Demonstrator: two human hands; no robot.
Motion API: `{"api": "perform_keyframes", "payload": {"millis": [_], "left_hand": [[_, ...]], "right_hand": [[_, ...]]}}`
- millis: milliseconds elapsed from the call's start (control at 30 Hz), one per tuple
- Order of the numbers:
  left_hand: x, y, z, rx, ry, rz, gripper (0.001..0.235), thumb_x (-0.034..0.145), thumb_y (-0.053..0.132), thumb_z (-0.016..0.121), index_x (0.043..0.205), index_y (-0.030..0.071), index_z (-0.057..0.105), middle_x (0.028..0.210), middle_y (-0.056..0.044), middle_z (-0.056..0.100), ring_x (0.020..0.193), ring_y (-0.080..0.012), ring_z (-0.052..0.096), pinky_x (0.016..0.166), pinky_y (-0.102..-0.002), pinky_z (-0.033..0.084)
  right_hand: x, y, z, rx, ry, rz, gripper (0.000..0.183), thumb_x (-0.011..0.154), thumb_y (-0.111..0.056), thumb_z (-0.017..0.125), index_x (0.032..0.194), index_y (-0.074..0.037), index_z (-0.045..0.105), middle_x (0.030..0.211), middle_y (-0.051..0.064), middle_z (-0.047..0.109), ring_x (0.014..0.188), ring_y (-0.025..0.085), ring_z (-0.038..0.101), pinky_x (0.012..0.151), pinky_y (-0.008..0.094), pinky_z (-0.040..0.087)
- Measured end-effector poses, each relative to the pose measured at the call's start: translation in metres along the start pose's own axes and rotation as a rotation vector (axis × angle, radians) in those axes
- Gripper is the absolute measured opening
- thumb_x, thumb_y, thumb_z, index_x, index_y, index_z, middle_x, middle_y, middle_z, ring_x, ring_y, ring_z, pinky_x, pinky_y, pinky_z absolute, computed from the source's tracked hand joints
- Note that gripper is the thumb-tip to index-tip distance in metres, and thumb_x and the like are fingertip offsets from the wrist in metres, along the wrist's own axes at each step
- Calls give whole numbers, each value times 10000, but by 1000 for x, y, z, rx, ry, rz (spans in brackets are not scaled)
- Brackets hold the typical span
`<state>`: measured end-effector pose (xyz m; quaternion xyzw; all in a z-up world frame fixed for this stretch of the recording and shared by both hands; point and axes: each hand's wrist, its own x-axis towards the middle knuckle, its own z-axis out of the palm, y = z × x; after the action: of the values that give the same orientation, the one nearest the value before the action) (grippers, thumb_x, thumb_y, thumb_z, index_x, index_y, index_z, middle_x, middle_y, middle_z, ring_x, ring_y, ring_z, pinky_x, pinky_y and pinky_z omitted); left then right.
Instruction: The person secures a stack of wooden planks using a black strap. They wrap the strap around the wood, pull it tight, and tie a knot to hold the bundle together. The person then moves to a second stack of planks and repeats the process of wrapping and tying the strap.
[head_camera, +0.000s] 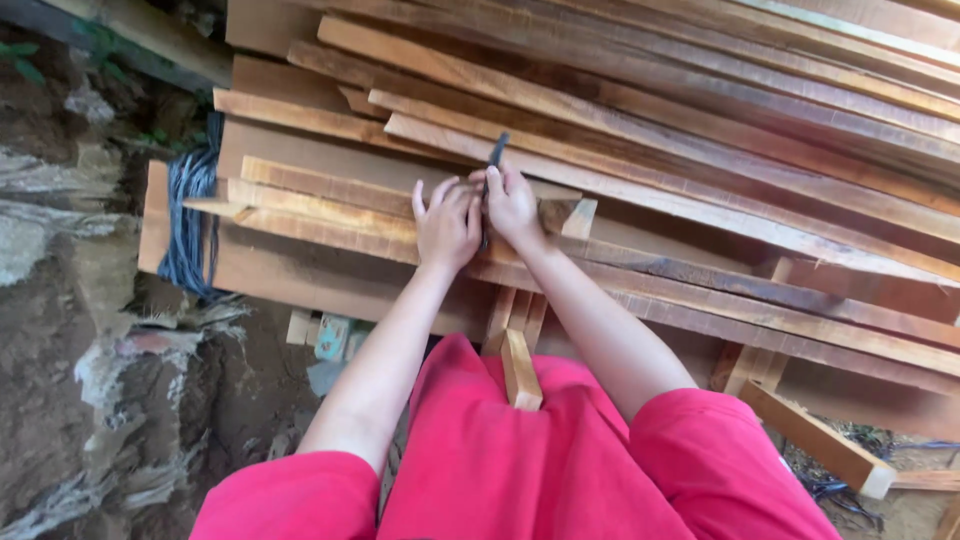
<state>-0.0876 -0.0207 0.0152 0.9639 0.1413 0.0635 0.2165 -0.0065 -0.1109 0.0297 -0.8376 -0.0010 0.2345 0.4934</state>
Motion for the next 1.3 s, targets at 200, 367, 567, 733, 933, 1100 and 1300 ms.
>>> {"api": "perform_keyframes", "payload": {"millis": [200,367,567,733,933,1100,1300], "left_hand": [[-23,-14,-25,13,77,113,284,985,262,637,1268,250,658,1309,28,624,1381,-254,477,1203,-571,224],[-37,-20,-43,18,-112,192,439,991,238,638,1425,237,574,1463,-38,528,1481,-343,361,1202,-624,245],[-37,-24,-42,-45,-197,158,464,1005,261,626,1463,250,549,1504,-31,489,1511,-344,298,1219,-626,212],[-41,-36,-41,-52,-159,178,482,978,293,667,1445,229,566,1532,-30,488,1518,-335,306,1225,-614,215],[-72,-106,-93,11,9,107,392,967,298,688,1349,225,637,1514,-9,497,1488,-339,353,1210,-622,235],[-109,-211,-167,50,123,44,282,967,279,682,1244,228,687,1390,-7,581,1354,-297,509,1108,-557,405],[-146,-368,-187,-34,221,-329,117,986,282,646,1082,300,710,1076,114,664,997,-173,702,788,-368,572]], "right_hand": [[-59,34,-25,-191,79,-673,363,982,-11,541,1340,21,590,1334,187,580,1234,388,609,1046,476,516],[-57,56,-21,-498,-7,-773,540,869,7,449,1390,-13,587,1316,155,606,1293,345,559,1141,474,417],[-53,56,-28,-471,-96,-767,648,769,47,465,1405,-16,573,1321,180,608,1276,357,579,1132,466,428],[-27,69,-17,-410,-52,-814,576,777,29,406,1303,-19,637,1246,175,643,1176,392,625,1045,467,496],[-53,-64,-2,-571,-80,-890,418,861,-40,601,1273,-3,663,1304,200,600,1228,406,598,1050,494,484],[-80,-126,109,-666,-393,-858,388,914,-191,634,1270,-49,691,1301,164,646,1220,397,620,996,501,516],[-122,-155,262,-357,-569,-841,201,951,-156,612,1114,-76,695,1127,158,697,1102,381,677,953,477,551]]}}
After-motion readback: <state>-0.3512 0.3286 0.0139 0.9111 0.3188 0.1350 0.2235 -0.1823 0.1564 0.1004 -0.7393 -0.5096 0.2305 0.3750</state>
